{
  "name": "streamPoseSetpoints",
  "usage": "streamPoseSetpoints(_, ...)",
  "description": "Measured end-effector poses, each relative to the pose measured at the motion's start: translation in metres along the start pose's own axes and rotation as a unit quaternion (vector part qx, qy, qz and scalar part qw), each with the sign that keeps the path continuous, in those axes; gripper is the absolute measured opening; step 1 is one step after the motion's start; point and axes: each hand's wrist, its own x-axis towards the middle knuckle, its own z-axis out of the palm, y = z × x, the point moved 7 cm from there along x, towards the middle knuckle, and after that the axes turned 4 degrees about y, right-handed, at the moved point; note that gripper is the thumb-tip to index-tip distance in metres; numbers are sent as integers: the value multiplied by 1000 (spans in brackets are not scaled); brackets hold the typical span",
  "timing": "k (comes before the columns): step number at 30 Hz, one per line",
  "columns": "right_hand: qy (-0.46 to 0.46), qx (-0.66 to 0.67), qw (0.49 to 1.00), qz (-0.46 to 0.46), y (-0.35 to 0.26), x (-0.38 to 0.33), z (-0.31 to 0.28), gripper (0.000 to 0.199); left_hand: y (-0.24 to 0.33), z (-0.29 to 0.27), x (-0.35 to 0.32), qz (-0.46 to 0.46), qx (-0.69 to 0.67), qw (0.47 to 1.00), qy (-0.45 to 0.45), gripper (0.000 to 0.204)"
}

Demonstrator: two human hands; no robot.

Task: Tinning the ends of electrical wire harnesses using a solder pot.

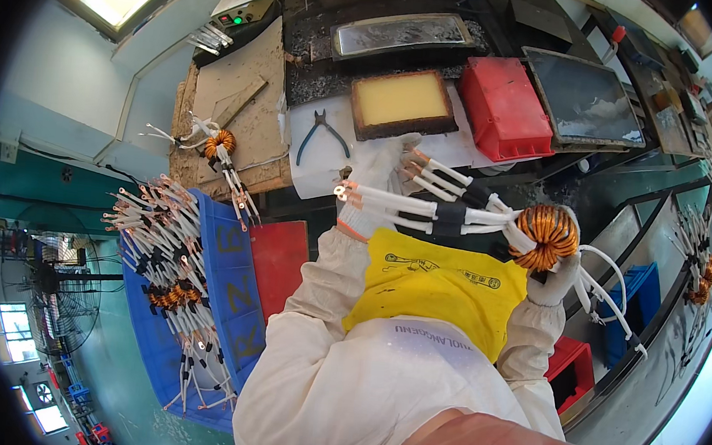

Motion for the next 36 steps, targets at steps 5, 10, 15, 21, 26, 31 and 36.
streamPoseSetpoints(5, 64, -22, 998, 4, 4, 3, -27, 68, -53, -10, -9, -117, -265, 947, -136, 38)
streamPoseSetpoints(10, 57, -81, 994, -35, -10, 9, -11, 71, -16, 23, -51, -57, -64, 980, -182, 35)
streamPoseSetpoints(15, 35, -90, 994, -54, -20, 11, 10, 71, 5, 11, -37, -24, -236, 967, -90, 22)
streamPoseSetpoints(21, 78, -36, 996, -30, -16, 8, 8, 70, -3, 12, -51, -45, -247, 967, -35, 16)
streamPoseSetpoints(26, 32, -52, 998, -21, -16, 10, 11, 76, -8, 7, -48, 15, -256, 965, -48, 19)
streamPoseSetpoints(31, 8, -110, 993, -36, -12, 16, 12, 70, -33, 20, -37, -19, -203, 970, -134, 41)
streamPoseSetpoints(36, -24, -17, 999, -14, -11, 25, 57, 65, -53, 111, -48, -45, -34, 955, -292, 57)
